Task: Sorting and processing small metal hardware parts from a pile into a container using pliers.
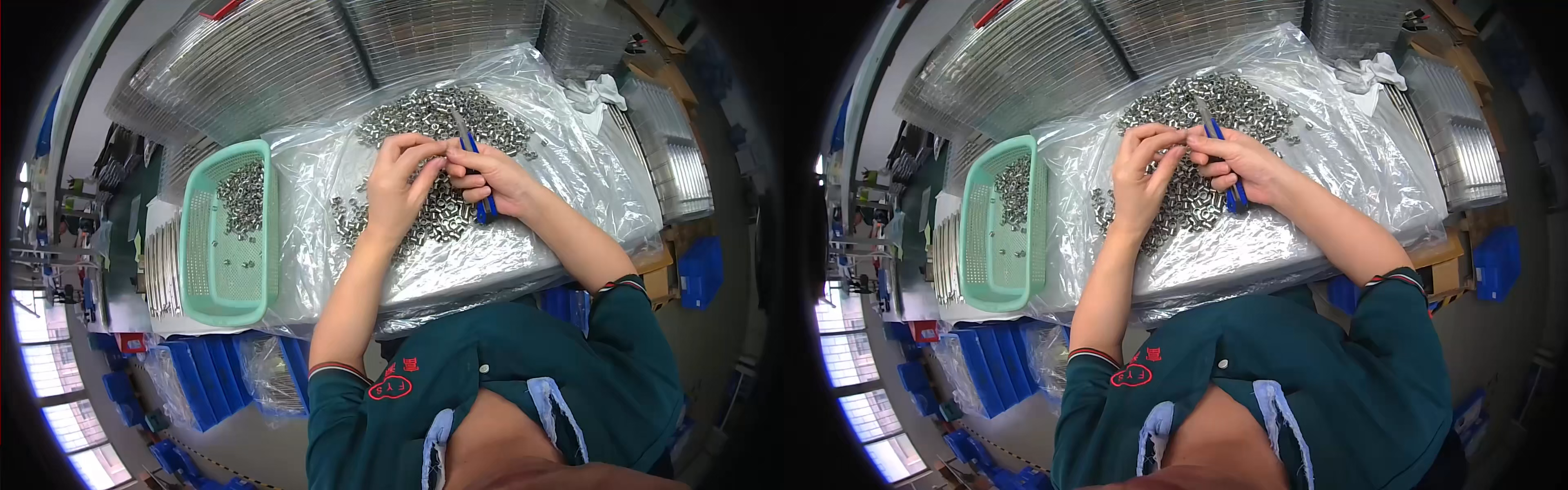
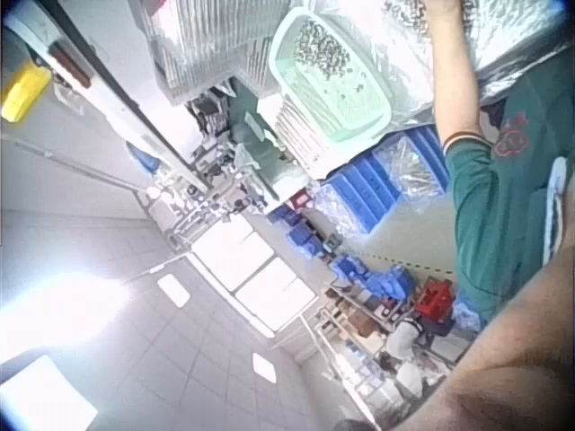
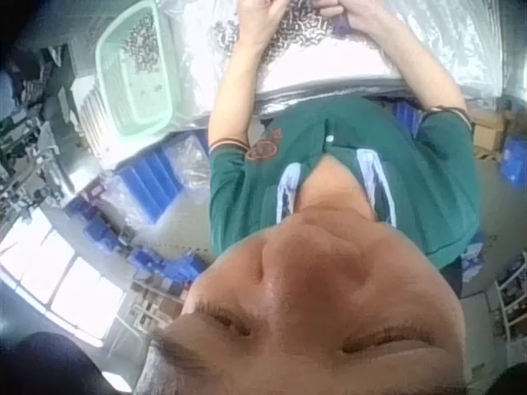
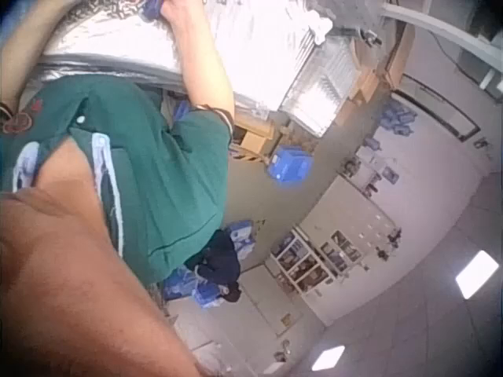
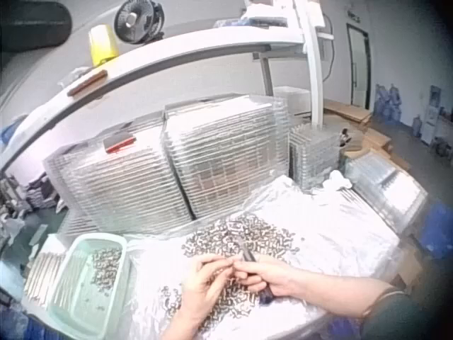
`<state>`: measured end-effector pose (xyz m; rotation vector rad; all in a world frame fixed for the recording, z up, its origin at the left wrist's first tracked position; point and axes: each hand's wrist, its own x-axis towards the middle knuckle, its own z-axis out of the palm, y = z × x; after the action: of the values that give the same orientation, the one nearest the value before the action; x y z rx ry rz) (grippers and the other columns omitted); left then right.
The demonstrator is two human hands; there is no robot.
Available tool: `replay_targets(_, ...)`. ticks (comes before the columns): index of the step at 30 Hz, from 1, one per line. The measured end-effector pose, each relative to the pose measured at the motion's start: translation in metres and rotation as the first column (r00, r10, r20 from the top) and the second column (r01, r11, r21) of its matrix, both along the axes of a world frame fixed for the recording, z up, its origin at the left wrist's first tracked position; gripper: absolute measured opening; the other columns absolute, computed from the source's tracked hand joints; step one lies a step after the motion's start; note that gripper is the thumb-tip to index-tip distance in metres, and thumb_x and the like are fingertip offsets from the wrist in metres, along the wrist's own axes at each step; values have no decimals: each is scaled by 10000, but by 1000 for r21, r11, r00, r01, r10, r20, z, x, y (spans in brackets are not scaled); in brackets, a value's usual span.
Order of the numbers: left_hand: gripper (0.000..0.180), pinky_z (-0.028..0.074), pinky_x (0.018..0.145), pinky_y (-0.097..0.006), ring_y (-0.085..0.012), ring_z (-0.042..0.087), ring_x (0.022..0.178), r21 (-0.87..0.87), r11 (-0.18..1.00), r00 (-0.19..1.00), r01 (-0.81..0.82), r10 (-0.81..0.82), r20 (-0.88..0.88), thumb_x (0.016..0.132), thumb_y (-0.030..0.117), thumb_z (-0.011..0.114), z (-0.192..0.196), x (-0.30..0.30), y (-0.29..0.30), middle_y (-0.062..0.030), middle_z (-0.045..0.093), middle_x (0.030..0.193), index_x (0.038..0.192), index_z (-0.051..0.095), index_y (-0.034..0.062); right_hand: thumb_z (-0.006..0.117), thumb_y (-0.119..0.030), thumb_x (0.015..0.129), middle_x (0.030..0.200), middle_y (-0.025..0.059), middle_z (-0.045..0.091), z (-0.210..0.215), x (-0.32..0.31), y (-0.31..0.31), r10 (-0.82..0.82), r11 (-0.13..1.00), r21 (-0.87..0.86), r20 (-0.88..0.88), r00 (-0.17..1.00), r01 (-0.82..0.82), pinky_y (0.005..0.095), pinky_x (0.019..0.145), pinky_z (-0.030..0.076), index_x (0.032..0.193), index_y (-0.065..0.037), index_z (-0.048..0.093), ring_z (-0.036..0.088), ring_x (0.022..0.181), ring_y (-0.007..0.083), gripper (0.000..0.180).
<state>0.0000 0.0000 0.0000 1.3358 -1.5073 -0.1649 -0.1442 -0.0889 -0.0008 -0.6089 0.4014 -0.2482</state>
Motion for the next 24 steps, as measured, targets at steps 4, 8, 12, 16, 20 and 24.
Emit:
replay_targets(4,215,470,637,-233,-150,561,836,-65,998,1000,0,-1,-22,756,20,635,0,-2,1,-68,551,947,967,615,55,531,-187,877,681,-38,474,5,0,2,-30,999,-11,-17,999,30,111,351,270,990,-107,498,352,457,-15,142)
replay_targets(8,222,472,614,-231,-144,562,822,-24,999,991,-25,22,-133,747,15,644,4,-8,1,-73,549,946,963,612,53,530,-188,878,676,-41,478,2,-1,0,-26,1000,-14,-28,999,25,113,351,269,964,-109,503,354,458,-16,120)
replay_targets(12,227,472,616,-229,-142,562,815,-8,1000,996,-14,14,-90,741,13,649,3,-5,1,-73,549,948,961,611,54,530,-190,879,671,-44,481,3,-1,1,-22,1000,-2,-26,999,22,113,350,269,948,-103,506,353,459,-19,114)
replay_targets(16,216,472,618,-229,-138,562,804,-31,999,1000,-13,13,-22,748,28,648,0,-3,0,-66,550,946,960,624,58,533,-201,878,669,-49,483,1,-2,0,-6,1000,-10,-22,1000,6,112,348,264,909,-92,507,349,461,-24,116)
replay_targets(20,191,466,639,-228,-133,564,800,-34,998,998,-44,45,43,765,36,631,2,-2,1,-69,579,942,955,636,55,511,-253,890,670,-44,481,3,0,1,-5,999,-45,-51,999,3,123,356,268,954,-76,519,350,466,-24,188)
replay_targets(24,179,461,676,-221,-114,572,803,-14,995,989,-97,95,-110,791,37,610,1,0,1,-65,615,926,969,623,39,456,-320,910,698,-33,496,18,-2,6,-125,903,-424,-124,984,61,152,406,305,1032,-53,511,356,495,-16,299)
